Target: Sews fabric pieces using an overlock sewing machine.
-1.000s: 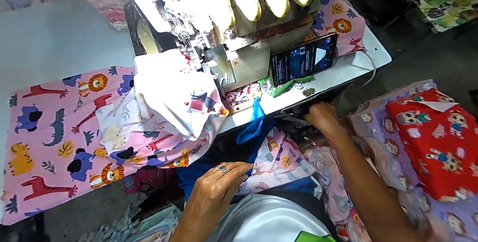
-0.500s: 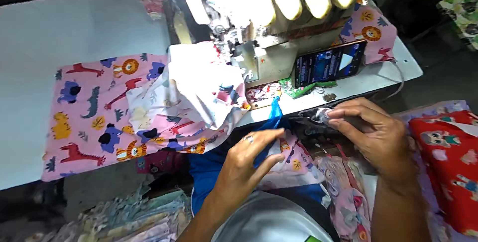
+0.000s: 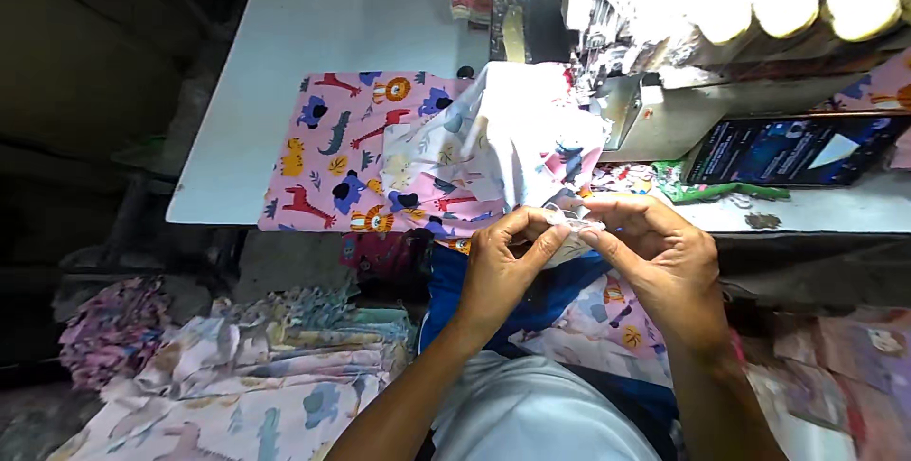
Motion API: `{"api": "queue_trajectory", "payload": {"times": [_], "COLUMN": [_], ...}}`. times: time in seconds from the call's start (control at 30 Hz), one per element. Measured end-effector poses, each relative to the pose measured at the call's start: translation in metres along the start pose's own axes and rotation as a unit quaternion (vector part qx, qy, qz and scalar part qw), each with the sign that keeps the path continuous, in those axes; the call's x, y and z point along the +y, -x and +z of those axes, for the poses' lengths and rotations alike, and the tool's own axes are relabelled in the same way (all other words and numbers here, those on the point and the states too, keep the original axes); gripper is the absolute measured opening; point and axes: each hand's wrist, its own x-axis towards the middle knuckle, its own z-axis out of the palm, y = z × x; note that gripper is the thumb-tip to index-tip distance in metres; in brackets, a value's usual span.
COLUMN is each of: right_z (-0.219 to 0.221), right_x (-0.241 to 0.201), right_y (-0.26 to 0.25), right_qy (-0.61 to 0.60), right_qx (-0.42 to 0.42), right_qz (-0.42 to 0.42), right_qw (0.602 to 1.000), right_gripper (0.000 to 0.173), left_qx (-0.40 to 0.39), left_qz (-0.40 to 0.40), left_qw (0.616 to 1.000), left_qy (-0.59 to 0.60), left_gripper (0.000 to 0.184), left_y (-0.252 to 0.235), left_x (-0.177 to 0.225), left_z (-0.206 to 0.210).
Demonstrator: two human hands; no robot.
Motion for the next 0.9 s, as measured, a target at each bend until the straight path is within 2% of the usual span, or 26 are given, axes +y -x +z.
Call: {"api": "queue_trajectory", "payload": {"times": [0.27,0.43,0.5,0.6,0.7,0.83,0.9], "right_z": [0.009,0.009,0.006,0.004,0.003,0.006,0.009], "right_x": [0.001,0.004,0.008,0.015,0.020,0.012,0.008], "right_y": [-0.006,-0.011,-0.013,-0.014,-0.013,-0.017,-0.018], "right_qy": [-0.009,-0.041,-0.071,-0.114,-0.117,-0.247,-0.295], "right_qx": [0.017,0.032,0.027,-0.007,-0.088,-0.209,-0.202], "right_qz": [-0.019,-0.015,-0.009,-0.005,-0.018,-0.025,-0.011], "right_qw": [1.000,0.999,0.997,0.993,0.989,0.946,0.934], "right_gripper": [0.026,0.023,0.022,0.023,0.023,0.018,0.019], "left_qx": [0.041,0.053,0.046,-0.012,-0.096,-0.176,-0.195], "left_qz": [0.036,0.004,0.016,0.097,0.172,0.199,0.200], "left_qw": [0.999,0.998,0.999,0.995,0.980,0.964,0.960], "left_qy": [0.006,0.023,0.016,-0.009,-0.018,0.009,0.032], "left_gripper": [0.007,0.011,0.010,0.012,0.018,0.025,0.024], "left_y": [-0.001,-0.004,-0.005,-0.009,-0.019,-0.032,-0.036], "left_x": [-0.007,-0.005,-0.002,0.006,0.014,0.024,0.027], "left_z": [-0.001,-0.005,-0.008,-0.016,-0.023,-0.028,-0.027]}}
